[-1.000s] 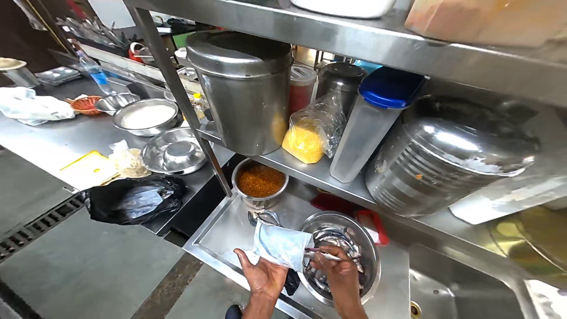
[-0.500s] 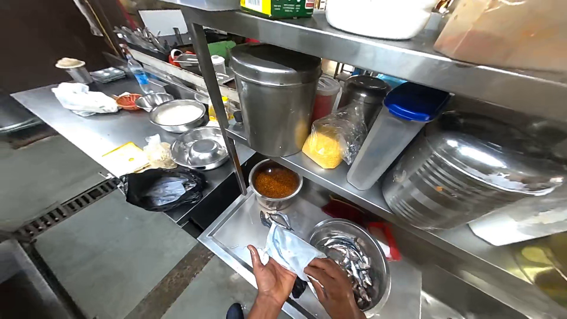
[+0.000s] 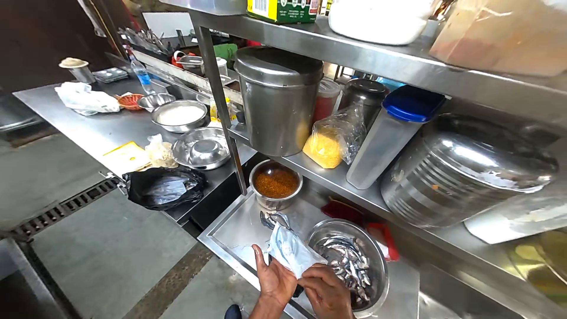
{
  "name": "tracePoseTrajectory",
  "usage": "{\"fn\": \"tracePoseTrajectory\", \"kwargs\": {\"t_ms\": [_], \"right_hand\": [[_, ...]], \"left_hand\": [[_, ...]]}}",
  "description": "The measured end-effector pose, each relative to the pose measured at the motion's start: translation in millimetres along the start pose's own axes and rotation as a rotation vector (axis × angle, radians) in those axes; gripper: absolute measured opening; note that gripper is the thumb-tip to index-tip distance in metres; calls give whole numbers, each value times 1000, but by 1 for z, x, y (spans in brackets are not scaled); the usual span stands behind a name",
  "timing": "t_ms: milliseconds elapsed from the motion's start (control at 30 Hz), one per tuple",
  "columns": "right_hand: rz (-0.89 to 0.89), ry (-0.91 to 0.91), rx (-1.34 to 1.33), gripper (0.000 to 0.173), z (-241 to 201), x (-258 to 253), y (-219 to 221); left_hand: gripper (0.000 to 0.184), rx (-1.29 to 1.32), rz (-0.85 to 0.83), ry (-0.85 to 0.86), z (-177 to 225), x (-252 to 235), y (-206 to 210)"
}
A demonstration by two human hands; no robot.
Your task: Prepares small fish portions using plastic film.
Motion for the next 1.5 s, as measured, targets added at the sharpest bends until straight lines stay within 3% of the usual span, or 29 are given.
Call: {"fn": "tracePoseTrajectory", "kwargs": {"t_ms": [267, 467, 600, 667, 733, 900, 1133, 1233, 1333, 1400, 1500], "right_hand": [[36, 96, 131, 9, 11, -12, 6], [-111, 113, 96, 5, 8, -17, 5], [-20, 171, 244, 24, 10, -15, -5], [-71, 175, 383, 39, 13, -25, -5], [-133, 105, 451, 34, 20, -37, -1], [-158, -28, 344, 25, 18, -57, -9], [-260, -30, 151, 22, 12, -40, -2], [-401, 112, -63, 17, 14, -28, 6], [-385, 368, -355, 38, 20, -26, 14], [-363, 435, -312, 45, 19, -29, 22], [-361, 352, -76, 27, 17, -38, 35]], "left_hand": [[107, 11, -18, -91, -3, 1, -1], [105, -2, -15, -23, 2, -5, -1], [103, 10, 7, -13, 7, -6, -6], [101, 12, 10, -25, 6, -5, -7], [100, 0, 37, -46, 3, -3, -7], [88, -107, 137, -85, -2, 0, -7], [49, -117, 107, -69, 8, -1, -24], [40, -116, 103, -34, 13, 2, -24], [38, -114, 109, 34, 22, -2, -23], [37, -108, 100, 45, 29, -2, -19], [35, -132, 88, 46, 36, -3, -15]]}}
Point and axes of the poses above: each hand's wrist, its own x-axis away from the middle knuckle, its own y-axis out of the palm, z = x × y, the point moved 2 cm from there along -x, towards the middle knuckle, and after that the axes turned 15 degrees about x, right-handed, at the moved point
